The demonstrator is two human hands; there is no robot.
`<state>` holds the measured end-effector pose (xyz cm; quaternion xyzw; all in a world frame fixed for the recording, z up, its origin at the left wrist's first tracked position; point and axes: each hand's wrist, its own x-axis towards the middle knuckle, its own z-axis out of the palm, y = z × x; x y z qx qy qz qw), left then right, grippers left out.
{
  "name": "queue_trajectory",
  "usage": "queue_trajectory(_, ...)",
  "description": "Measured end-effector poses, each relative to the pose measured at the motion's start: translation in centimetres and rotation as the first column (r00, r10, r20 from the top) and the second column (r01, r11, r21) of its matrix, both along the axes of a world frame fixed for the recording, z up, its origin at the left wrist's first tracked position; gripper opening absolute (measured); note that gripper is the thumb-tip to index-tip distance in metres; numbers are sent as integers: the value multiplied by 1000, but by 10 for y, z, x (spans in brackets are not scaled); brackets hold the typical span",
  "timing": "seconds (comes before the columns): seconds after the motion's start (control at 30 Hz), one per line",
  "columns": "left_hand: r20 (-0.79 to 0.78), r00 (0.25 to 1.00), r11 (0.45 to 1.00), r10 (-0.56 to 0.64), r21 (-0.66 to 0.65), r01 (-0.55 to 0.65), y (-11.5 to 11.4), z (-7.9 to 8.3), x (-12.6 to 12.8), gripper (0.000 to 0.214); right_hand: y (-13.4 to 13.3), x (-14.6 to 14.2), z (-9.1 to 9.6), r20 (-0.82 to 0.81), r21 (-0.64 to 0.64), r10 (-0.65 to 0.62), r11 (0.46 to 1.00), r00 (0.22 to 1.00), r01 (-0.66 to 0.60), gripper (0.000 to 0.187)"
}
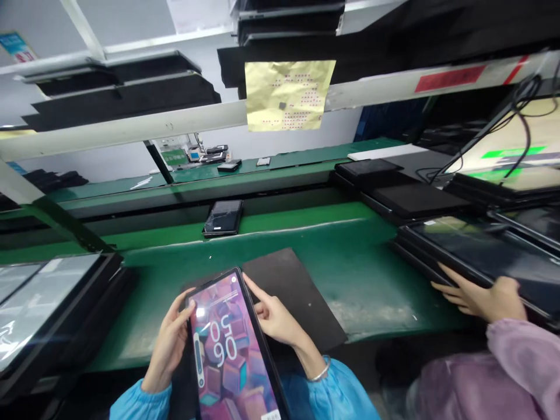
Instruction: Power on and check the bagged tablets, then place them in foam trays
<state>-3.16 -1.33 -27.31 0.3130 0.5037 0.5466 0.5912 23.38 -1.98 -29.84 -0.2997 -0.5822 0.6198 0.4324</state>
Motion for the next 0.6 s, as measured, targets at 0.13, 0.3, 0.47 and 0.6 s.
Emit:
queue_trajectory(0.13,0,1000,1000,-5,-19,5,4,-9,-6,82,7,-1,-5,213,144,-71,989,974,41,85)
queue_trajectory(0.3,-110,993,999,-53,-14,52,27,-18,-9,84,26,-4,-19,312,251,-219,958,925,142,78)
queue_trajectory(0.47,-638,737,950,223,311,-18,55,-6,-23,82,36,7,-28,341,442,-568,800,749,405,65)
queue_trajectory(0.6,-801,370,854,472,519,34,23,-15,-63,76,13,29,-30,313,531,-677,706,666,468,51)
